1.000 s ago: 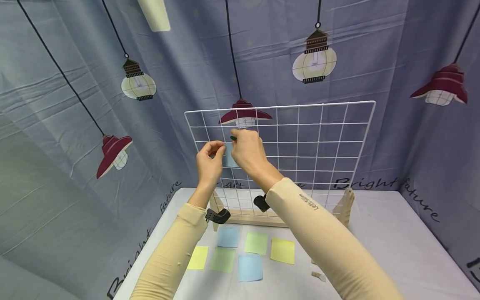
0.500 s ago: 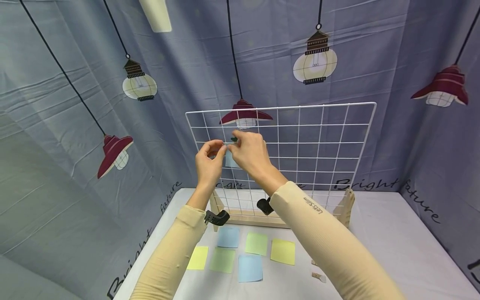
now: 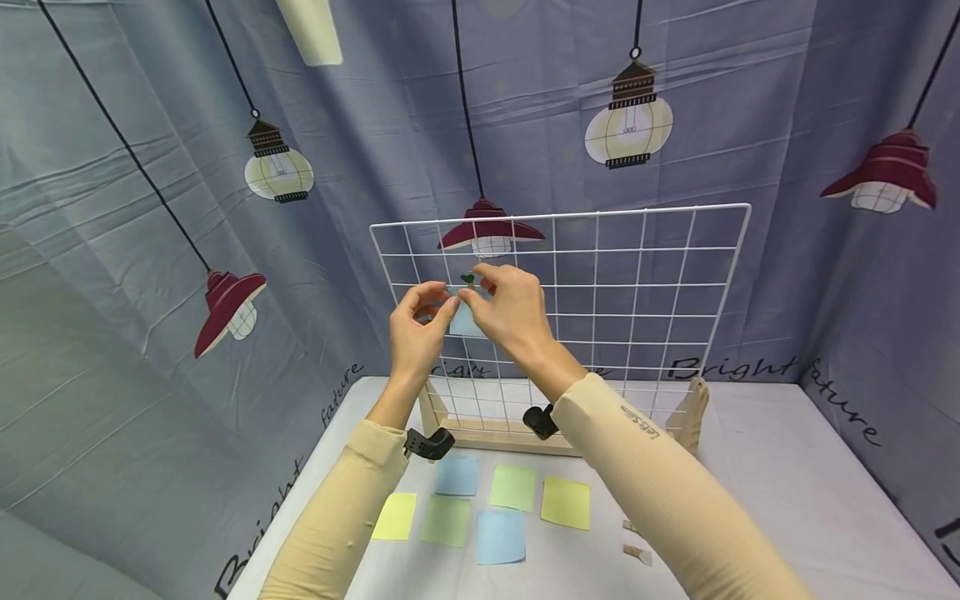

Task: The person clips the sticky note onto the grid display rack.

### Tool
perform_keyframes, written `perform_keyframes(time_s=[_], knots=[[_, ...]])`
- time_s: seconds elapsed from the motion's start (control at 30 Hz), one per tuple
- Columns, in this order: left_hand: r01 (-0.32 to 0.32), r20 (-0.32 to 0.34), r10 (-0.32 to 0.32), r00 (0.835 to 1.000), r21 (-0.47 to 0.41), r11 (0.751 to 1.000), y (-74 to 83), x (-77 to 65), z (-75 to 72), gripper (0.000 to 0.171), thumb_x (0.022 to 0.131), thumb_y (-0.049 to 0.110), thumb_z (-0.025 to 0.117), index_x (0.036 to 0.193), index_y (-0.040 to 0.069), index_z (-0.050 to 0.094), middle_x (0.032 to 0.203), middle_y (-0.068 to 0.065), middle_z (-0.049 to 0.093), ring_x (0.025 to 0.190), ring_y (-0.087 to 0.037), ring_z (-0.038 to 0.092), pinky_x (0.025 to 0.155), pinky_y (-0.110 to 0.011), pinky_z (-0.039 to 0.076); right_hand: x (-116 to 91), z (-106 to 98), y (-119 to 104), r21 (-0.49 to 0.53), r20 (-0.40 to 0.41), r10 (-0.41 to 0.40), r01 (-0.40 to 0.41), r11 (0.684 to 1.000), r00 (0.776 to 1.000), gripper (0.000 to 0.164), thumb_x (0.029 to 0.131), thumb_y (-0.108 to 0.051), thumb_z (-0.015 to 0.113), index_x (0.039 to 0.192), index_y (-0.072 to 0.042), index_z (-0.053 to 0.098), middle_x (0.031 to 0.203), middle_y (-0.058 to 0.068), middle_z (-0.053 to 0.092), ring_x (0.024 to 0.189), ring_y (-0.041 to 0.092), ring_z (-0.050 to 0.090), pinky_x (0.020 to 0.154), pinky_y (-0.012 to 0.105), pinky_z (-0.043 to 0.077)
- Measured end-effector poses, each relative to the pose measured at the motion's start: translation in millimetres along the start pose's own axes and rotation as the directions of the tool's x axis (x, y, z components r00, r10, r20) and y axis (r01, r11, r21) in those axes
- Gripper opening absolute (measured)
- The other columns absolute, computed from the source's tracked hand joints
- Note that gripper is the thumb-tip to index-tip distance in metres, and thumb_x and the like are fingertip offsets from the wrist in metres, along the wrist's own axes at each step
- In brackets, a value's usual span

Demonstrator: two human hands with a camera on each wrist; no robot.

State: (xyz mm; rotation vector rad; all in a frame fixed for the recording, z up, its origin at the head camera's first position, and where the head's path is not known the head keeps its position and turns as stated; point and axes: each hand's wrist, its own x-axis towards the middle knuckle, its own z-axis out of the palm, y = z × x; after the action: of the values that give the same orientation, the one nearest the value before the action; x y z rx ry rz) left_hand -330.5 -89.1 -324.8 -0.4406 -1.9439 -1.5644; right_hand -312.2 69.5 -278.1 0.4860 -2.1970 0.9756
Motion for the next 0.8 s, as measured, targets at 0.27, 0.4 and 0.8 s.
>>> perform_keyframes(time_s=[0.27, 0.4, 0.8], knots=[[0.001, 0.035, 0.0, 0.999, -0.011, 1.0, 1.1, -5.4, -4.8, 0.038, 0.092, 0.025, 0.078, 0.125, 0.008, 0.067, 0.116, -0.012, 0.071, 0.097, -0.025, 0.062, 0.082, -0.04, 0.052, -5, -1, 2, 0.021, 0.012, 0.033, -0.034, 0.999, 0.999, 0.033, 0.089, -0.023, 0.081, 0.118, -0.006, 0.077, 0.097, 0.015, 0.074, 0.084, 0.031, 0.066, 0.075, 0.041, 0.052], [0.004, 0.068, -0.003, 0.998, -0.009, 1.0, 0.9, -9.2, -7.5, 0.041, 0.092, 0.027, 0.078, 0.128, 0.012, 0.065, 0.119, -0.016, 0.069, 0.103, -0.029, 0.062, 0.085, -0.044, 0.051, -9, -2, 5, 0.026, 0.027, 0.041, -0.042, 0.999, 0.999, 0.037, 0.089, -0.025, 0.082, 0.12, -0.006, 0.076, 0.103, 0.015, 0.074, 0.088, 0.033, 0.068, 0.078, 0.042, 0.054], [0.009, 0.136, -0.011, 0.991, 0.012, 1.0, -1.6, -20.7, -13.1, 0.051, 0.092, 0.032, 0.077, 0.135, 0.01, 0.061, 0.123, -0.011, 0.069, 0.11, -0.036, 0.062, 0.089, -0.05, 0.052, -24, -12, 17, 0.016, 0.035, 0.013, -0.013, 1.0, 0.999, 0.039, 0.088, -0.027, 0.083, 0.119, -0.005, 0.075, 0.106, 0.015, 0.075, 0.09, 0.031, 0.07, 0.079, 0.045, 0.059]])
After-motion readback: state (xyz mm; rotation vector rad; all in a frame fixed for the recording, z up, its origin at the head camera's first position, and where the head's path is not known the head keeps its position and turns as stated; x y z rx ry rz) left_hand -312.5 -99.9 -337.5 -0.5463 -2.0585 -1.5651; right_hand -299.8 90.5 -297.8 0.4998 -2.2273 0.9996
